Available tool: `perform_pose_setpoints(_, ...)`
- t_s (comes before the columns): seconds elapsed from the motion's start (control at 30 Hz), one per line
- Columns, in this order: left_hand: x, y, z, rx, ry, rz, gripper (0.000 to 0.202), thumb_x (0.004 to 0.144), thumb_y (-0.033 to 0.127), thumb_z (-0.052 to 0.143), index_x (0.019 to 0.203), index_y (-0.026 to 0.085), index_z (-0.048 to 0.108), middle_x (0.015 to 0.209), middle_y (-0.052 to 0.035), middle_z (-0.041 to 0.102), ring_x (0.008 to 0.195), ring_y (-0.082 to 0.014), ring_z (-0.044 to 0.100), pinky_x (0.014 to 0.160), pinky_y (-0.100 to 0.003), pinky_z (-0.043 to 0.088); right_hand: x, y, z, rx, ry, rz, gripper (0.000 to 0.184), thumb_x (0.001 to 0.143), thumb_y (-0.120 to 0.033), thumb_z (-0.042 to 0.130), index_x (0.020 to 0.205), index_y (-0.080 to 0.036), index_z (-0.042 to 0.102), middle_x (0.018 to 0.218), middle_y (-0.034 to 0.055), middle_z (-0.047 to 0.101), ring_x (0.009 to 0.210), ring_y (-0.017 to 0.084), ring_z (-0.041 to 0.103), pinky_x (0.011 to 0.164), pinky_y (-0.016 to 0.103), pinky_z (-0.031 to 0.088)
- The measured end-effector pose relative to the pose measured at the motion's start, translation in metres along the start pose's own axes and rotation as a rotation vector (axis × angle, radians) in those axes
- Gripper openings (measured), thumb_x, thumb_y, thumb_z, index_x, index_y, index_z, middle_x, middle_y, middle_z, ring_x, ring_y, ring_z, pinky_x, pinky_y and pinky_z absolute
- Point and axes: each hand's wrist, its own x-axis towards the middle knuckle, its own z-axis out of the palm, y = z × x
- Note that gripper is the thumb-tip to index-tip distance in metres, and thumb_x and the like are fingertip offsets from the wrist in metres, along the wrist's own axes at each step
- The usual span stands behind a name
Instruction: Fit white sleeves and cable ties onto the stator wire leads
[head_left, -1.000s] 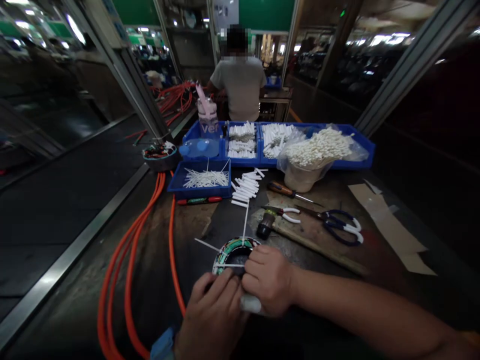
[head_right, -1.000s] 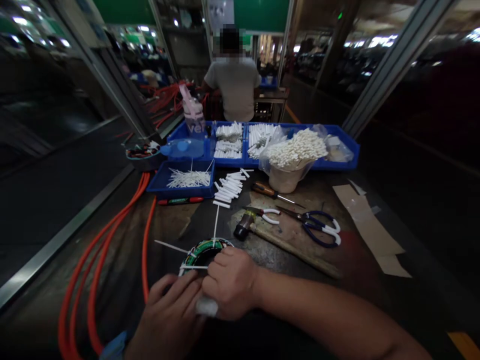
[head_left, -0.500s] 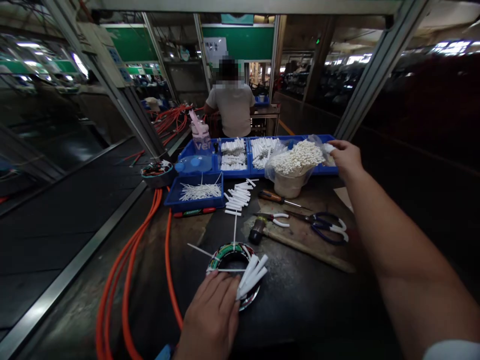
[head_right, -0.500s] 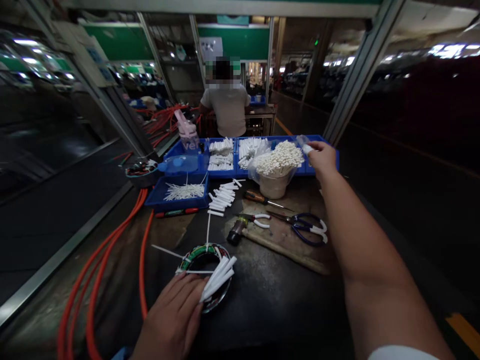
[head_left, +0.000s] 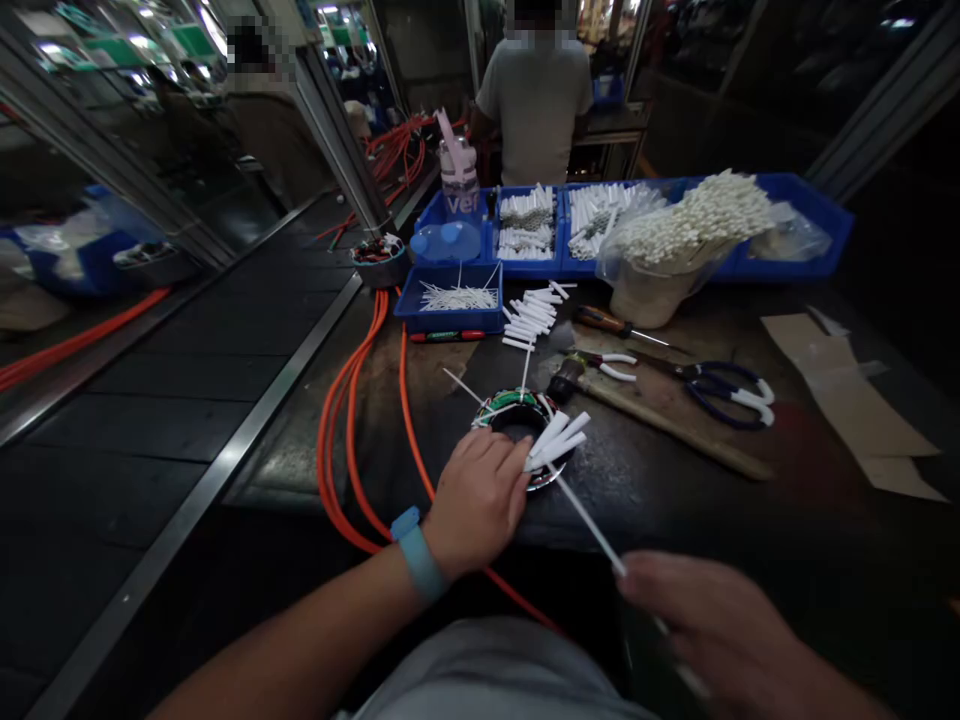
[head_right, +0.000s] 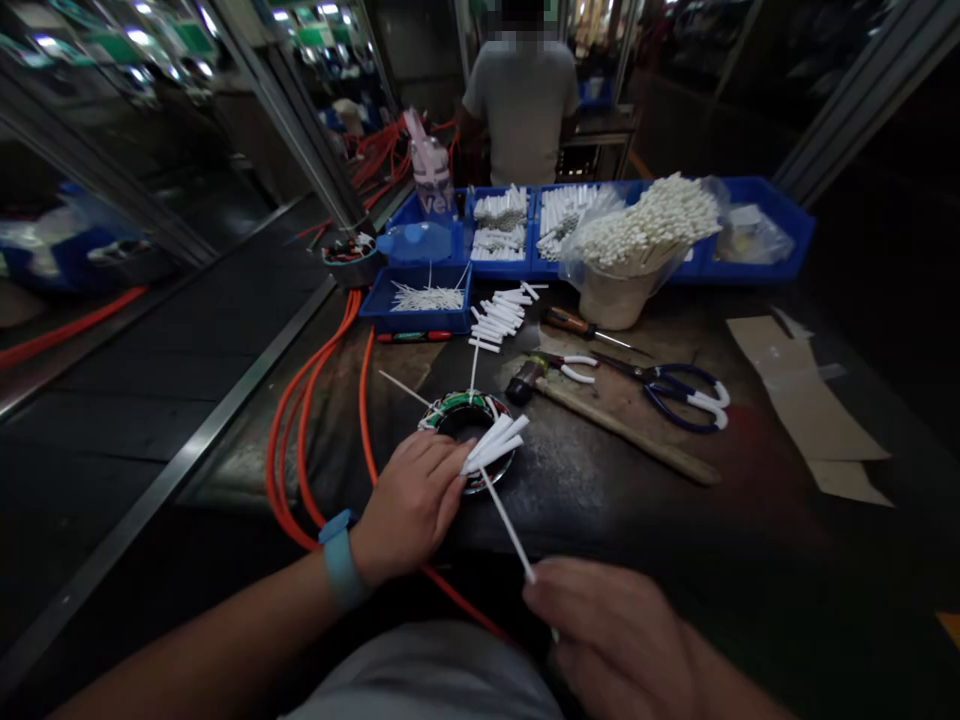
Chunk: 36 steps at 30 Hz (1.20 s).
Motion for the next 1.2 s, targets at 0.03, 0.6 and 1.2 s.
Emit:
perform_pose_setpoints(0.03, 0.000, 0.000, 0.000, 0.002, -0.002, 0.004, 0.031, 0.088, 0.019, 0.042, 0.114, 0.010, 0.056, 0.096, -0.0097, 0.063, 0.092, -0.0212, 0.054, 0.094, -0.043, 0.042, -0.012, -0.007, 0.013, 0.022, -0.019, -0.054, 0.025, 0.096, -0.024, 0.038, 0.101, -0.026, 0.063, 0.090, 0.0025, 0.069, 0.082, 0.016, 0.067, 0.067, 0.022, 0.059)
perform_pose_setpoints(0.6, -0.002, -0.001, 0.000, 0.001, -0.025, 0.004, 0.035, 0.090, 0.023, 0.039, 0.119, 0.011, 0.054, 0.093, -0.0089, 0.062, 0.090, -0.0215, 0.051, 0.094, -0.043, 0.041, -0.061, -0.015, 0.050, 0.080, 0.077, -0.071, 0.020, 0.090, -0.009, 0.040, 0.103, -0.017, 0.054, 0.102, 0.0116, 0.066, 0.102, 0.021, 0.061, 0.082, 0.033, 0.056)
perform_pose_setpoints(1.2, -0.004, 0.003, 0.003, -0.239, 0.074, -0.121, 0.056, 0.083, 0.017, 0.050, 0.135, 0.010, 0.029, 0.116, -0.0135, 0.061, 0.118, -0.0234, 0.049, 0.106, -0.050, 0.029, 0.045, 0.025, 0.086, -0.278, -0.015, -0.063, 0.022, 0.089, -0.011, 0.034, 0.104, -0.011, 0.050, 0.125, 0.0182, 0.052, 0.089, 0.025, 0.063, 0.071, 0.035, 0.051)
